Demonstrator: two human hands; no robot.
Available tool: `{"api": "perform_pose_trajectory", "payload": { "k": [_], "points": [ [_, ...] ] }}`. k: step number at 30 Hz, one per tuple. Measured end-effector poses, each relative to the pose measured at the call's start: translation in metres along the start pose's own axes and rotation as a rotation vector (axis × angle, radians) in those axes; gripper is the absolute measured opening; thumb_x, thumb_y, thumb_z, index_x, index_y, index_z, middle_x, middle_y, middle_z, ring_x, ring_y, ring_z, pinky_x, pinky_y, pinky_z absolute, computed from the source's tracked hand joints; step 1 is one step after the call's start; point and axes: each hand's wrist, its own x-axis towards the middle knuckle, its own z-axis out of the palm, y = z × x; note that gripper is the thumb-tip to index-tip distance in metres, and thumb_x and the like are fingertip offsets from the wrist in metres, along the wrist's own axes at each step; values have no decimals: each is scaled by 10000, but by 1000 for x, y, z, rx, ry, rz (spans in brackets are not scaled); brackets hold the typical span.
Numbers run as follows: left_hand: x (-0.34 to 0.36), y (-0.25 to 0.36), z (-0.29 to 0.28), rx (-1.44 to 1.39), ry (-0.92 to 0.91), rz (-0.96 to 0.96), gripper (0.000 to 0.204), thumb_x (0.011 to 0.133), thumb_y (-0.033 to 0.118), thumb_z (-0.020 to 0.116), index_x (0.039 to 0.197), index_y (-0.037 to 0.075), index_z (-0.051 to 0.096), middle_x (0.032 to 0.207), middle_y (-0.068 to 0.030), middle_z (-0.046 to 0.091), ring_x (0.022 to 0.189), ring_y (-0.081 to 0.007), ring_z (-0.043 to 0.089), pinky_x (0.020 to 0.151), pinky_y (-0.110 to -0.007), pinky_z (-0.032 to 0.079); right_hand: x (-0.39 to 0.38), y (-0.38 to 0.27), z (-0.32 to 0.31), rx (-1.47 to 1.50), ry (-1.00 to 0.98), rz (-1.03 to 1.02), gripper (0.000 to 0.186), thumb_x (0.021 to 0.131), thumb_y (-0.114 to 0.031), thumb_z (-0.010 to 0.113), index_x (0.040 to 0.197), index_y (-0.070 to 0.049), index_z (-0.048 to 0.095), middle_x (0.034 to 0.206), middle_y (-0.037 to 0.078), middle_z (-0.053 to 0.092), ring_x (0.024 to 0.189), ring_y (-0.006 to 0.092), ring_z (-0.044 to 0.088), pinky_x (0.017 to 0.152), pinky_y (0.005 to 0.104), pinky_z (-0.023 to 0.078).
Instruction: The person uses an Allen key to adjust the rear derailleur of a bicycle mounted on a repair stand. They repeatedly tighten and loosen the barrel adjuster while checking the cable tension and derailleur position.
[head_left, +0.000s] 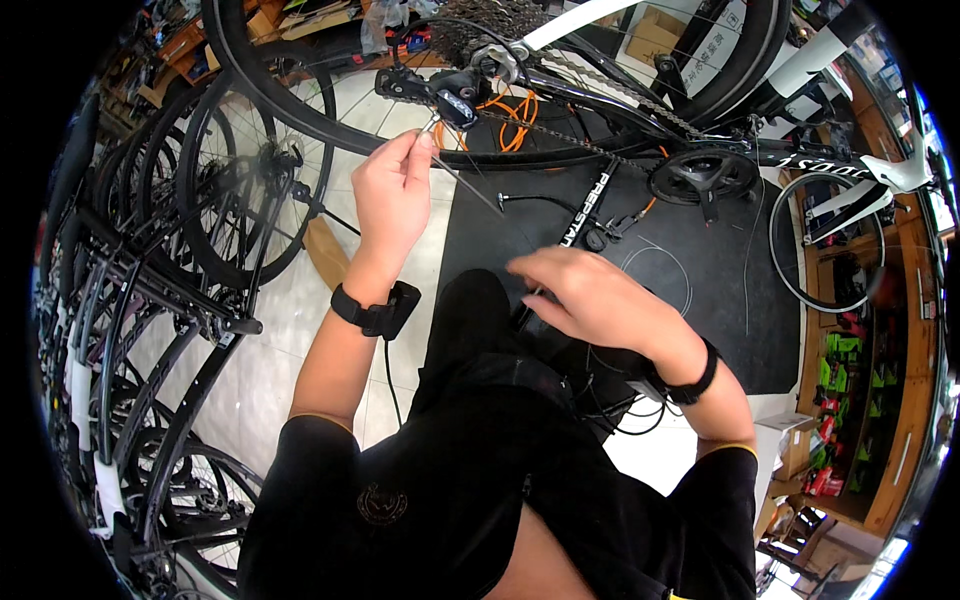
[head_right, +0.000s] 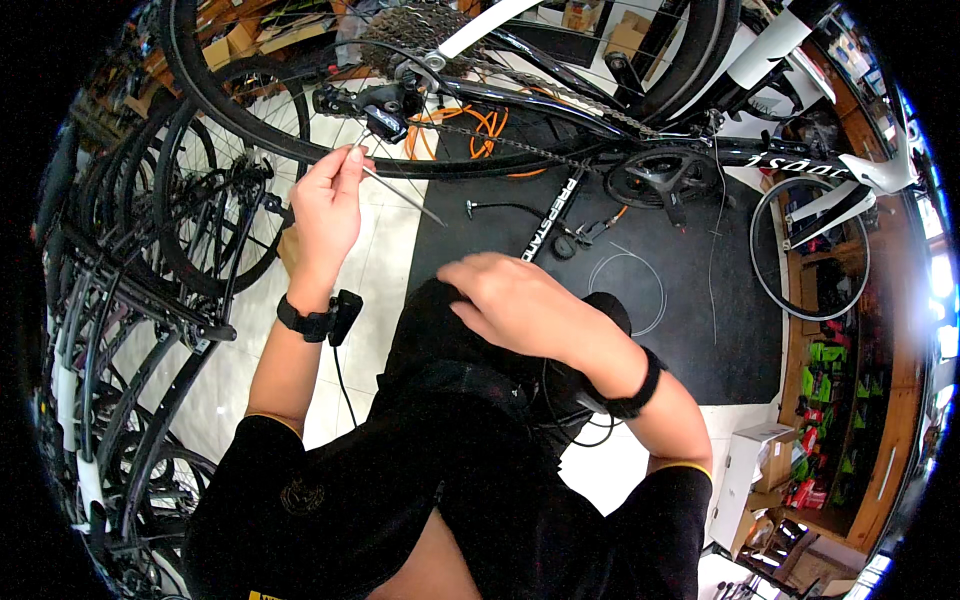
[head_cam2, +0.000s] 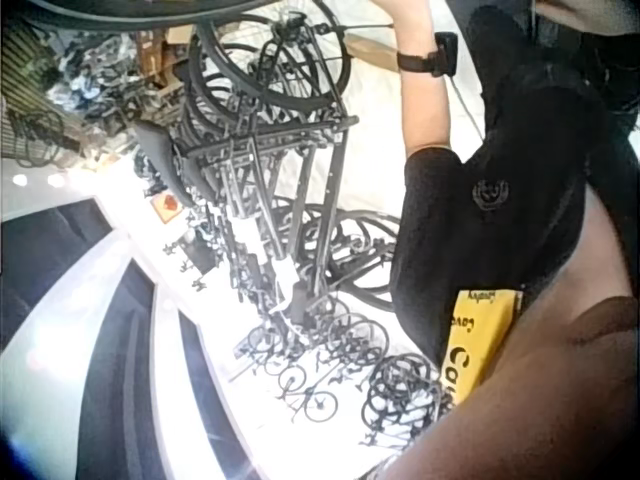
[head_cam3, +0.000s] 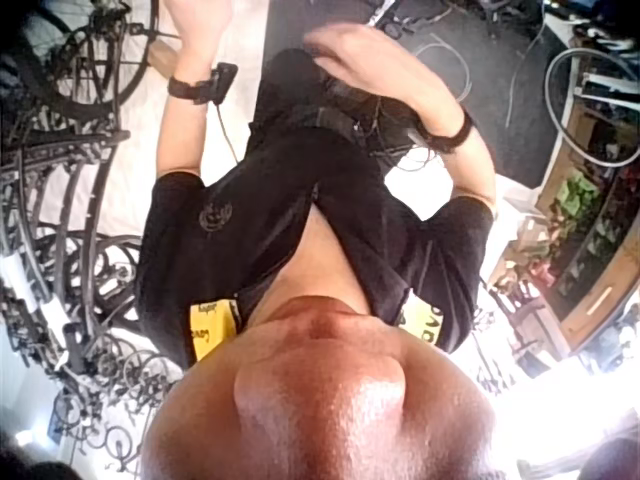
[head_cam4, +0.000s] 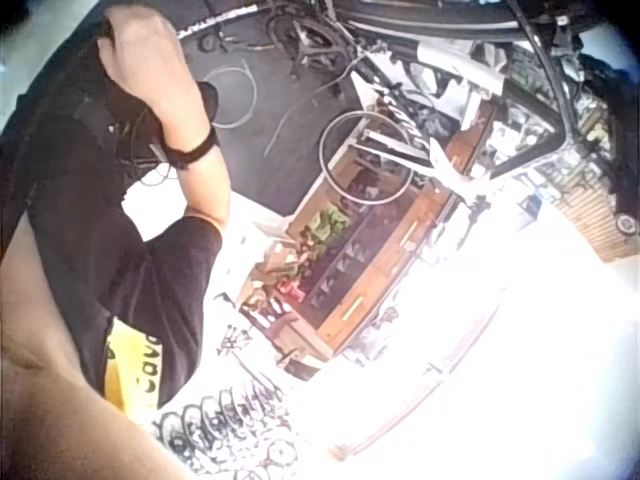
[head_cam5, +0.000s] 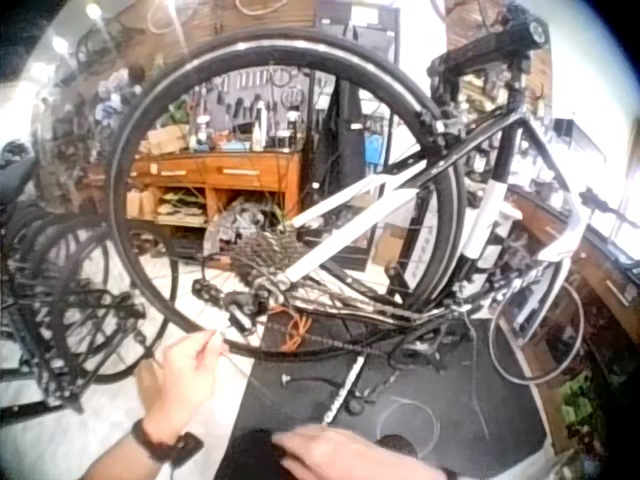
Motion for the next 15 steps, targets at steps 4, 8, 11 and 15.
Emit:
{"api": "perform_pose_trajectory", "payload": {
  "k": [4, 8, 11, 15],
  "points": [
    [5, -8, -3, -193, -71, -118, 233, 953, 174, 567, 961, -36, 666, 802, -63, 667, 718, -107, 629, 689, -246, 513, 36, 2, 14, -35, 108, -55, 384, 792, -67, 655, 1144, 28, 533, 951, 176, 588, 919, 359, 588, 790, 418, 492],
    [14, -17, -8, -315, -119, -142, 233, 952, 184, 568, 930, -27, 666, 760, -41, 645, 690, -91, 606, 664, -236, 502, 61, 6, 21, -11, 214, 1, 308, 779, -78, 645, 1050, 29, 546, 920, 178, 590, 885, 363, 593, 765, 429, 500],
    [16, -15, -11, -449, -183, -239, 236, 951, 182, 568, 926, -32, 663, 752, -40, 641, 692, -88, 600, 658, -234, 499, 73, 9, 30, -24, 291, 69, 397, 801, -120, 658, 1118, 57, 495, 969, 219, 602, 887, 364, 610, 765, 420, 502],
    [14, -1, -9, -212, -127, -163, 243, 951, 177, 563, 925, -45, 659, 750, -46, 643, 689, -93, 597, 650, -235, 496, 82, 18, 51, 2, 292, 139, 455, 843, -163, 652, 1167, 84, 449, 999, 232, 618, 835, 356, 636, 741, 401, 511]
  ]
}}
